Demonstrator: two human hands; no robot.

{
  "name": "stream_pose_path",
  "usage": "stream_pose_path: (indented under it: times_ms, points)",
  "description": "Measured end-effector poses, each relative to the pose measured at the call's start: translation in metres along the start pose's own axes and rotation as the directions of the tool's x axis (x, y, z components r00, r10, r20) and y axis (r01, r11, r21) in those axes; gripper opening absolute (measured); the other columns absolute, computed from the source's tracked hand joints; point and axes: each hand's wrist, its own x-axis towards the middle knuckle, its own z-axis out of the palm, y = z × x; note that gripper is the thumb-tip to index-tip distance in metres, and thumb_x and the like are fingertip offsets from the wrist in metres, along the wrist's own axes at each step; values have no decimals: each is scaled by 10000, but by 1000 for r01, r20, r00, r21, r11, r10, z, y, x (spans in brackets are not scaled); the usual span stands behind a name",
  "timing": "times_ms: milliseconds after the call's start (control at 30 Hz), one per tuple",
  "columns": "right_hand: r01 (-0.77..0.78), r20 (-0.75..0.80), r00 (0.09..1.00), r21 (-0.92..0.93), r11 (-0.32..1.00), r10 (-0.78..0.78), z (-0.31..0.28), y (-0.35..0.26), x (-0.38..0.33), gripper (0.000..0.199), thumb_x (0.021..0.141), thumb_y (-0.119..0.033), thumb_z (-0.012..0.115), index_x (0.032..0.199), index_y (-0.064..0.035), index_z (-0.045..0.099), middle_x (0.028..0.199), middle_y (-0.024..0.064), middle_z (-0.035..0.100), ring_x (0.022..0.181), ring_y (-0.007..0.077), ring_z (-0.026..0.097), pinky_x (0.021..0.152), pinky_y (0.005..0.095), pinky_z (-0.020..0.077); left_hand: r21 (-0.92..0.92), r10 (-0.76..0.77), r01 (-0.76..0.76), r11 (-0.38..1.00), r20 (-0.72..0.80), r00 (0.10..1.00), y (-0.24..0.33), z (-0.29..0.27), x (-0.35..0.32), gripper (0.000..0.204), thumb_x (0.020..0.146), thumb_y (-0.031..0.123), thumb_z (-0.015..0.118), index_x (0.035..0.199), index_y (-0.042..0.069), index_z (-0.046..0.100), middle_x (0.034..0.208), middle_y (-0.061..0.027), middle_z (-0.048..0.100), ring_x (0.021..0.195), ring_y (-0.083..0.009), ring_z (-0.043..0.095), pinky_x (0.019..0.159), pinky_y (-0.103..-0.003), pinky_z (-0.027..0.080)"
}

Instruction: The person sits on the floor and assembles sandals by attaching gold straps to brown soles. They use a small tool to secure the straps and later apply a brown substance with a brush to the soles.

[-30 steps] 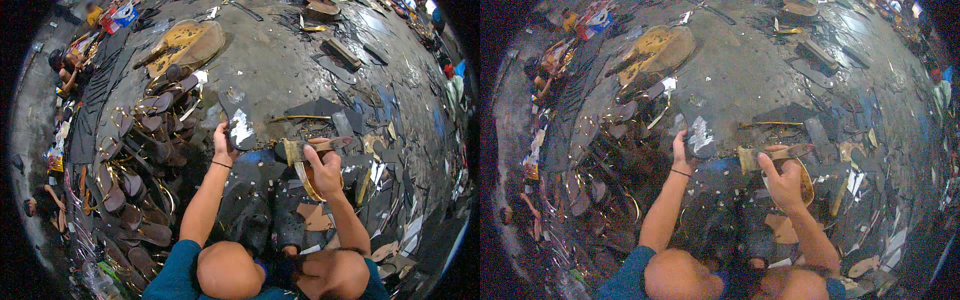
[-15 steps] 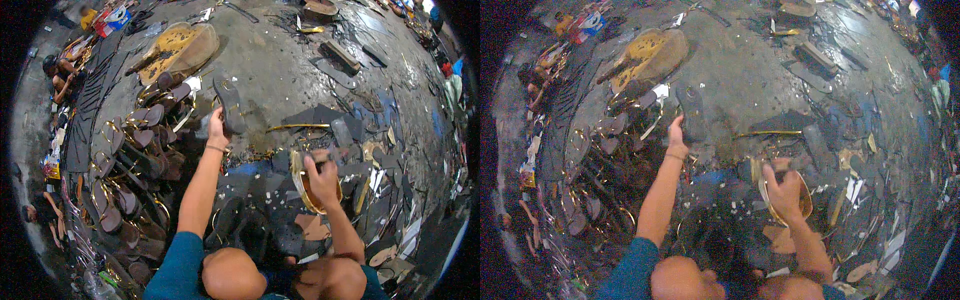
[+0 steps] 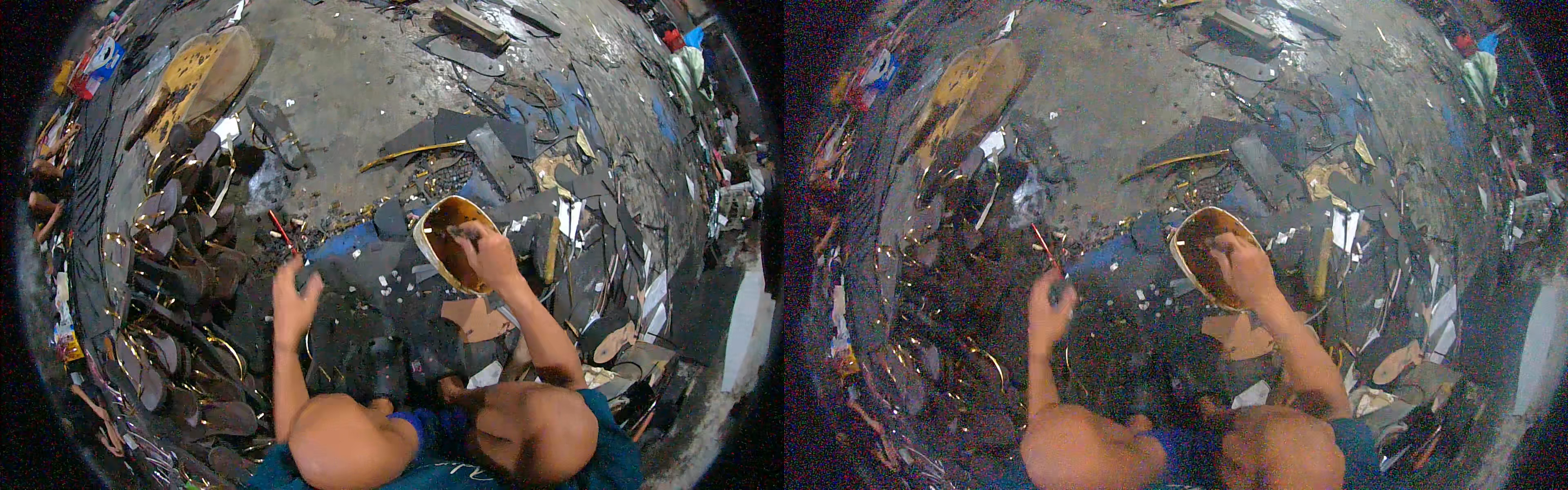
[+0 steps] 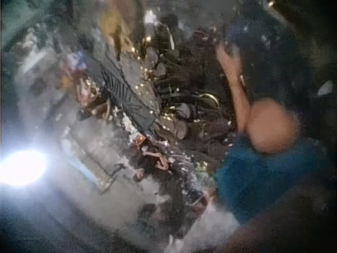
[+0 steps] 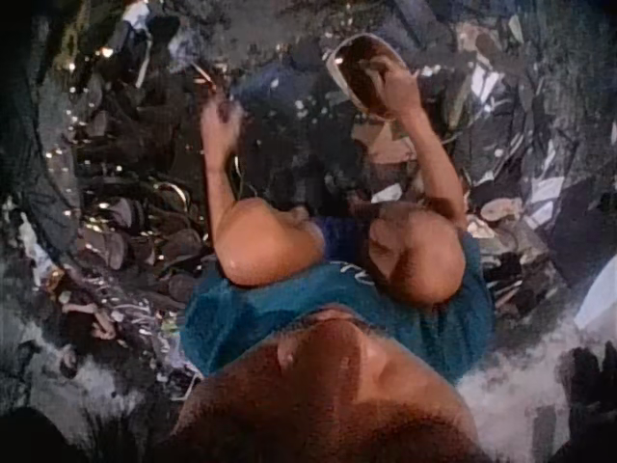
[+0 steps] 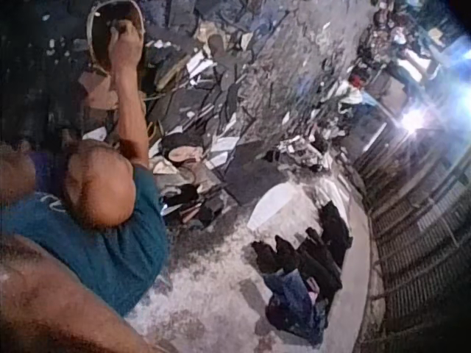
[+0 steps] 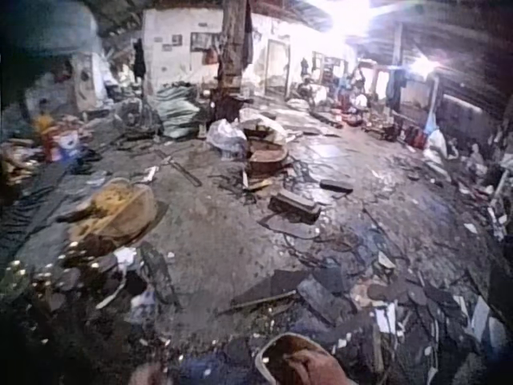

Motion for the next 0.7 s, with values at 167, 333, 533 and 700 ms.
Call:
stream_pose_path:
  times_ms: [167,333,533,700]
  points:
    - [-151,210,950,-336,930,230,-69,-20,-11,243,829,-161,686,945,27,587,789,224,641,723,320,662,639,381,507,66,-554,561,825,292,780,6,-11,-162,839,751,291,788,1390,-22,343,1261,-228,526,1125,-333,558,976,-427,443]
    - [-121,371,878,-437,891,301,-94,-30,-47,353,816,-195,678,1049,24,529,782,257,624,750,429,620,660,477,491,-91,-312,310,946,-2,950,43,5,-152,607,703,44,773,1237,23,486,1045,-130,586,1005,-273,579,841,-381,482]
    - [-354,585,800,282,892,133,-102,-25,-55,323,893,-214,658,1082,42,601,923,48,663,862,145,598,798,328,488,-159,232,-187,969,351,907,58,39,-111,657,776,366,764,1295,45,520,1433,-218,403,1372,-369,317,1128,-444,264]
    - [-318,330,938,697,642,106,-74,-80,-27,302,893,-182,679,1097,33,619,1040,68,661,946,126,614,820,282,493,-17,214,-258,966,613,760,80,81,-61,712,902,566,530,1363,27,473,1548,-215,212,1466,-350,81,1172,-481,39]
